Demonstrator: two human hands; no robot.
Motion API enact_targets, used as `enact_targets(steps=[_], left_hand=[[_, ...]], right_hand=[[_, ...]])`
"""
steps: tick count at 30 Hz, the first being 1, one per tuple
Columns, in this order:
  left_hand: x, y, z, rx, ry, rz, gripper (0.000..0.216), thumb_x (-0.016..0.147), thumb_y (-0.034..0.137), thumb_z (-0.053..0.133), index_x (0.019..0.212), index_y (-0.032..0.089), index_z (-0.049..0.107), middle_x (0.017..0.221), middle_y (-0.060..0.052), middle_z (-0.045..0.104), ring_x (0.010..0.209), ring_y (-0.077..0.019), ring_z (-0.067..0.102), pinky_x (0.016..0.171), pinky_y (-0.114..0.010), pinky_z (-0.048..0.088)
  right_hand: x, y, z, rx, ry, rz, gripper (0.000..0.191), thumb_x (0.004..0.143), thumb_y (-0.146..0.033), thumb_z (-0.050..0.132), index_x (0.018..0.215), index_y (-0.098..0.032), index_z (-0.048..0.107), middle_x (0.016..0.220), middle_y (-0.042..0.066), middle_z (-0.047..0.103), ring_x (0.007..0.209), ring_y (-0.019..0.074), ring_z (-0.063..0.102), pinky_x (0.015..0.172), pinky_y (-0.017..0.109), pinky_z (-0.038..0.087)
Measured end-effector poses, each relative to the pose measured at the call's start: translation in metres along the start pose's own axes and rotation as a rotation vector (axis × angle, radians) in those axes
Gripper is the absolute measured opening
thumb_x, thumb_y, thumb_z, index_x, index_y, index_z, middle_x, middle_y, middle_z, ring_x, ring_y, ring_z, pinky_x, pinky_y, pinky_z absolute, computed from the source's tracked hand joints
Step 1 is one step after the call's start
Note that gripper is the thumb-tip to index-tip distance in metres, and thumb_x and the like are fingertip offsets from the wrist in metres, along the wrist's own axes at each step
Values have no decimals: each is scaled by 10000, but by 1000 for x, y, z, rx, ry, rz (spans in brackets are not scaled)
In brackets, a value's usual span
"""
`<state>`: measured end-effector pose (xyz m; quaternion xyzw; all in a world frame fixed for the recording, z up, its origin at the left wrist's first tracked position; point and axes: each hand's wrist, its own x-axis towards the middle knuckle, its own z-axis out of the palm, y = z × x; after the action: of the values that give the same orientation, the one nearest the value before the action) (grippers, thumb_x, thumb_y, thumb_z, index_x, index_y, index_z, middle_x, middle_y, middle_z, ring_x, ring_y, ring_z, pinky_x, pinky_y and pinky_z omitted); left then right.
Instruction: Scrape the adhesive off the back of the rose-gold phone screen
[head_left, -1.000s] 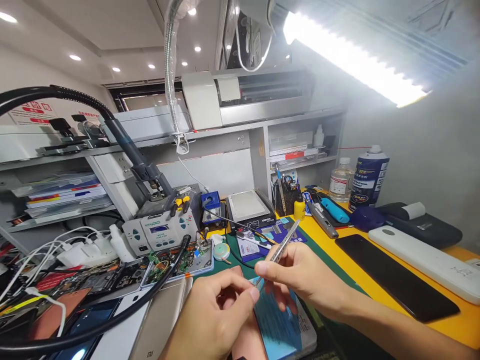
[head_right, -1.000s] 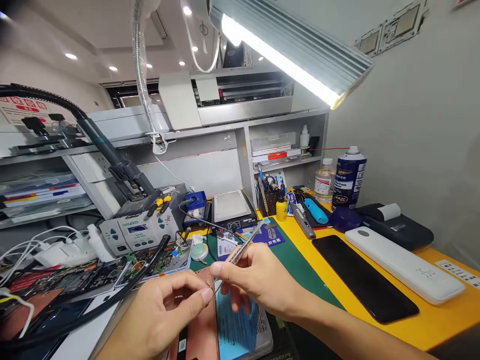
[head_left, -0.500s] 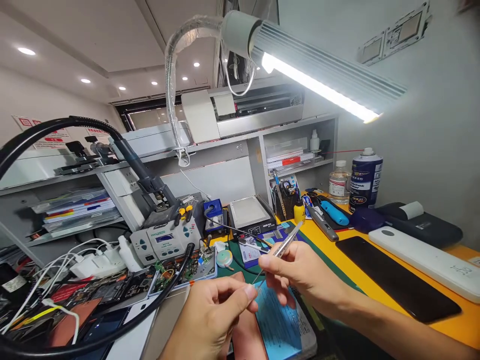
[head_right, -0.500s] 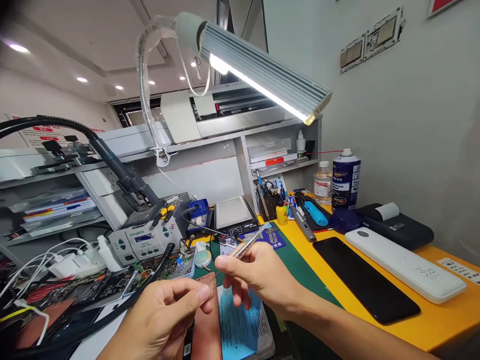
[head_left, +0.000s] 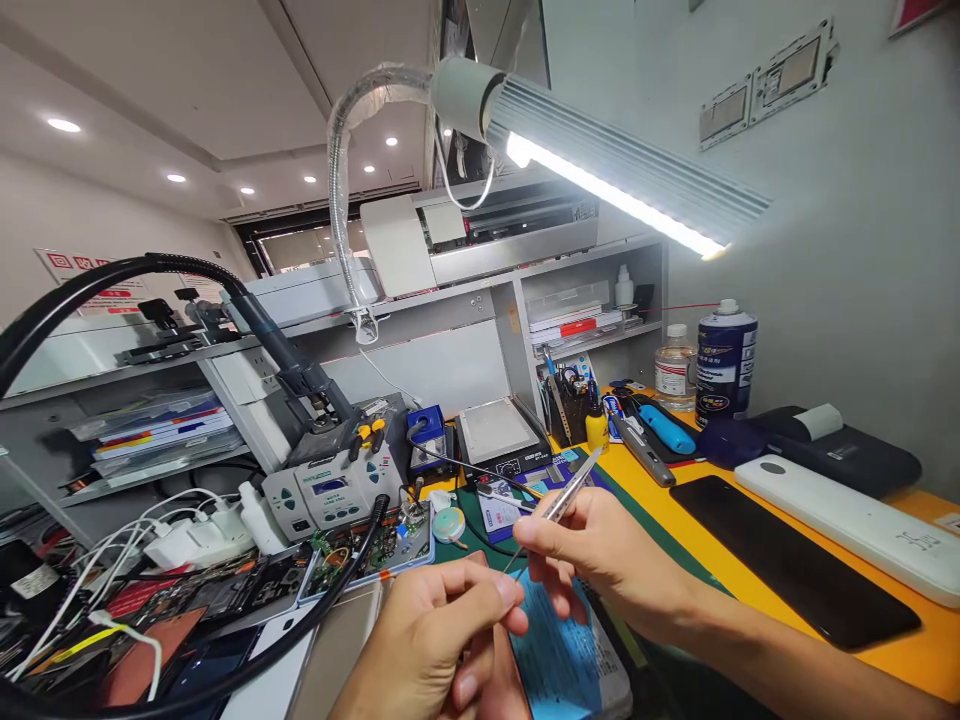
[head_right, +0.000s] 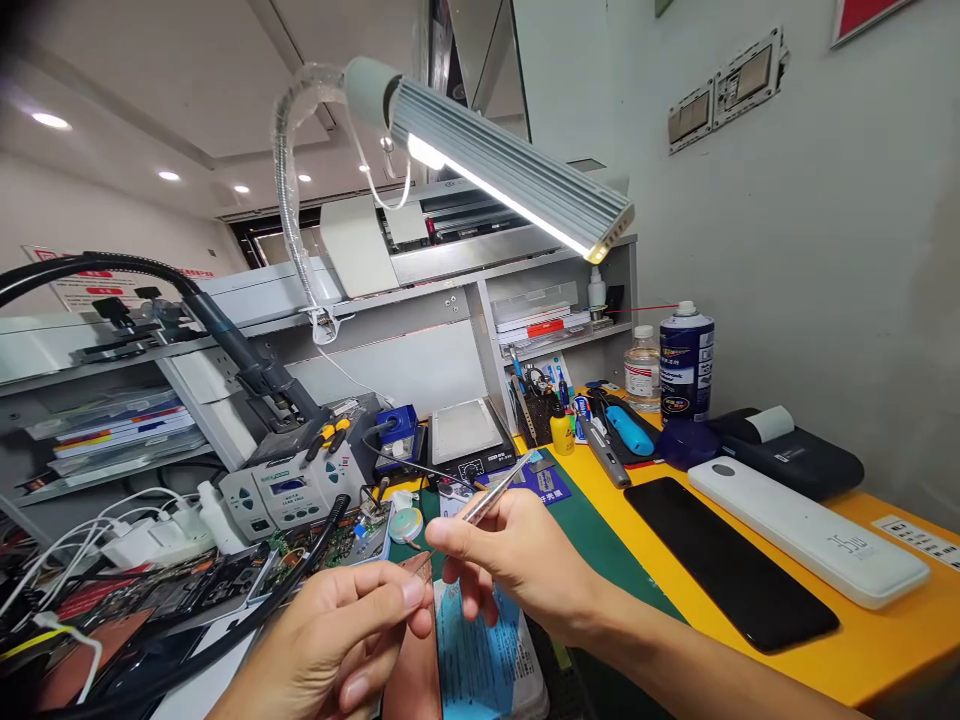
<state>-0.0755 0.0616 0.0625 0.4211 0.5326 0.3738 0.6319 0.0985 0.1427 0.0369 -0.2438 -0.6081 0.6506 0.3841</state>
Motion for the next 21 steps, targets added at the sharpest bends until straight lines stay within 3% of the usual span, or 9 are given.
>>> enact_targets(steps=[21], left_hand=[[-6, -2, -4, -170, -13, -26, 306, 921, 436, 558, 913, 150, 665, 404, 76, 418, 259, -30, 198, 319, -170, 89]], right_hand=[[3, 4, -5, 38, 19, -2, 476, 819, -555, 762, 623, -132, 664, 485, -17, 597, 376, 94, 529, 362, 185, 395]])
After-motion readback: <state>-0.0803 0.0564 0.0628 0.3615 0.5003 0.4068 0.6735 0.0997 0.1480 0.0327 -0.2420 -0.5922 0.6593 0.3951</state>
